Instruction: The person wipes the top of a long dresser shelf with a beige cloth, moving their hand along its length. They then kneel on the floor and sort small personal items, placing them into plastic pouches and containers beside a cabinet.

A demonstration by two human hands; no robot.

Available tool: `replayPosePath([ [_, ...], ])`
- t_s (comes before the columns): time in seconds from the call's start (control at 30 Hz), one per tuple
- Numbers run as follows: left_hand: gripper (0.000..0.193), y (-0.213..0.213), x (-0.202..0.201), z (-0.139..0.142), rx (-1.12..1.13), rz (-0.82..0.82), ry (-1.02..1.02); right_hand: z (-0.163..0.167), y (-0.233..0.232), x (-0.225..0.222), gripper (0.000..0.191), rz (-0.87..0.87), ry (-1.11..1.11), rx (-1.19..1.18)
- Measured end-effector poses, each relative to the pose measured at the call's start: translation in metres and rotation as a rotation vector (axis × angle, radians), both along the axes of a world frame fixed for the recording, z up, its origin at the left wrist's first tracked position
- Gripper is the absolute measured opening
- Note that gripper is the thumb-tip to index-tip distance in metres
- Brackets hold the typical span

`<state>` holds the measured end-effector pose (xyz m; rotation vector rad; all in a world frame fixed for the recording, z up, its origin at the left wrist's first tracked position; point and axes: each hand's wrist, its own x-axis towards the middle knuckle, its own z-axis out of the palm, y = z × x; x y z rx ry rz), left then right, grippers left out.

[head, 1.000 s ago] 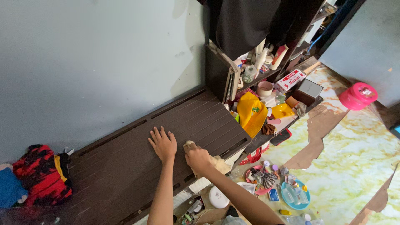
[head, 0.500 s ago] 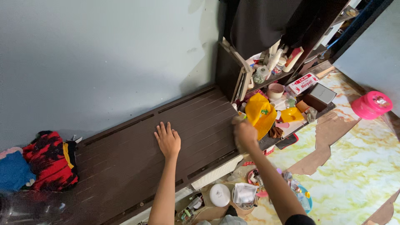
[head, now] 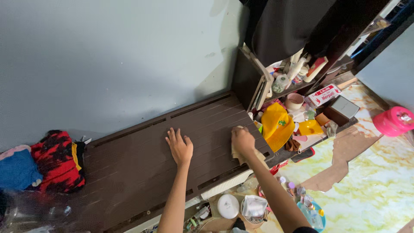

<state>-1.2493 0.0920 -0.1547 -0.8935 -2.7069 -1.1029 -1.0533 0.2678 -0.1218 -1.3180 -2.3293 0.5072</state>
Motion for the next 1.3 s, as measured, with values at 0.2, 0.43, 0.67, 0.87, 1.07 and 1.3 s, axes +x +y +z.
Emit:
replayPosePath([
  [0.2, 0.049, 0.000, -0.002, -0.008, 0.093, 0.009, 0.008, -0.005, -0.074, -0.049, 0.029, 0.234, -0.166, -0.067],
  [0.43, 0.047, -0.001, -0.004, -0.011, 0.092, -0.003, 0.017, -0.015, -0.115, -0.075, 0.024, 0.405, -0.051, 0.108],
  [0.67, 0.045, -0.008, -0.007, -0.013, 0.128, 0.009, 0.121, -0.015, -0.044, -0.041, 0.023, 0.327, -0.342, 0.201],
  [0.87, 0.040, -0.007, -0.008, -0.009, 0.255, -0.008, 0.067, 0.001, 0.015, -0.018, 0.025, 0.026, -0.166, 0.120],
  [1.07, 0.036, -0.006, -0.008, -0.006, 0.441, 0.012, -0.018, 0.002, 0.014, -0.043, 0.025, -0.057, -0.067, 0.050],
  [1.3, 0.037, -0.010, -0.011, -0.004, 0.760, 0.042, -0.138, -0.004, -0.082, -0.112, 0.036, 0.225, -0.252, -0.097],
])
